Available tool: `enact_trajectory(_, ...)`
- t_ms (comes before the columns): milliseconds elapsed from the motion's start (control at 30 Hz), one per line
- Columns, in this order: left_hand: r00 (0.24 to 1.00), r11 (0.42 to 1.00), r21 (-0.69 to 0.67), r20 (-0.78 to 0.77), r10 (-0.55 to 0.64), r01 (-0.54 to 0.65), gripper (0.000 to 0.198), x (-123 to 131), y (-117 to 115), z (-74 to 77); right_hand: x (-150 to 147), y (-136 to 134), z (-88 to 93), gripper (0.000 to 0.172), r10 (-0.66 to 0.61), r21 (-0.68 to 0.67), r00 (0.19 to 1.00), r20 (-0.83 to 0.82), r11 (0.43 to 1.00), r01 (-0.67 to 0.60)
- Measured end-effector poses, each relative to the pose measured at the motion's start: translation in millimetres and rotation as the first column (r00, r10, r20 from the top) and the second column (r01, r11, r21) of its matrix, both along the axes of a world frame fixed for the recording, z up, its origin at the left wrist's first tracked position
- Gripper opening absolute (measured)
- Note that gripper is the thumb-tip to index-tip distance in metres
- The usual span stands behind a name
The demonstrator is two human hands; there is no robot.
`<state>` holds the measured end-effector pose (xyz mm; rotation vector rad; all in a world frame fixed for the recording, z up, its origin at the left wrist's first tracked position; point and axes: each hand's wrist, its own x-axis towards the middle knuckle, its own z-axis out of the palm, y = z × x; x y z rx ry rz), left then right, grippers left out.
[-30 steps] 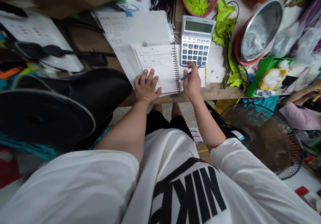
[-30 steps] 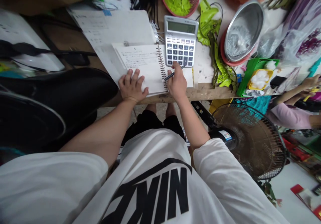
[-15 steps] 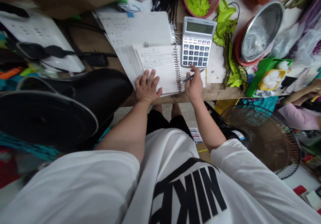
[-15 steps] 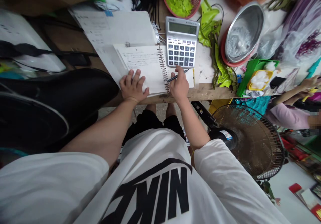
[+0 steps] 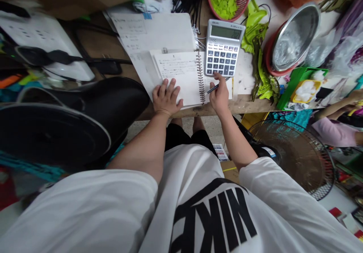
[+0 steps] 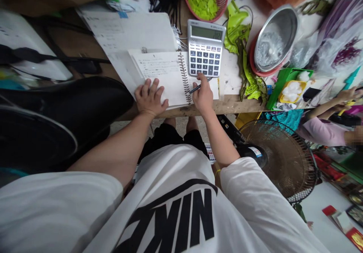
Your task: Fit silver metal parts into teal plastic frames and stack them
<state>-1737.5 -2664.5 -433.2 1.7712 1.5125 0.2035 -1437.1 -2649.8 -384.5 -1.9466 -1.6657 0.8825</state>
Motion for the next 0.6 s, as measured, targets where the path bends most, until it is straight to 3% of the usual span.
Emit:
enact_trajectory(267, 1.0, 1.0, 0.01, 0.019, 0.014, -0.014, 0.07, 1, -1, 3.1, -12, 32, 17.7, 0.055, -0.034, -0.011, 0.999, -0.02, 0.999, 0.034)
enact_trajectory(433, 1.0, 1.0, 0.021, 0.02, 0.009, -0.009, 0.071, 2, 0, 1.8, -9, 58, 12.2, 0.063, 0.055, 0.012, 0.998, -0.008, 0.998, -0.055)
enact_trajectory(600, 1.0, 1.0, 0.012, -0.004, 0.004, -0.004, 0.071, 2, 0, 2.3, 3, 80, 8.3, 0.061, 0.096, 0.019, 0.995, 0.025, 0.995, -0.097)
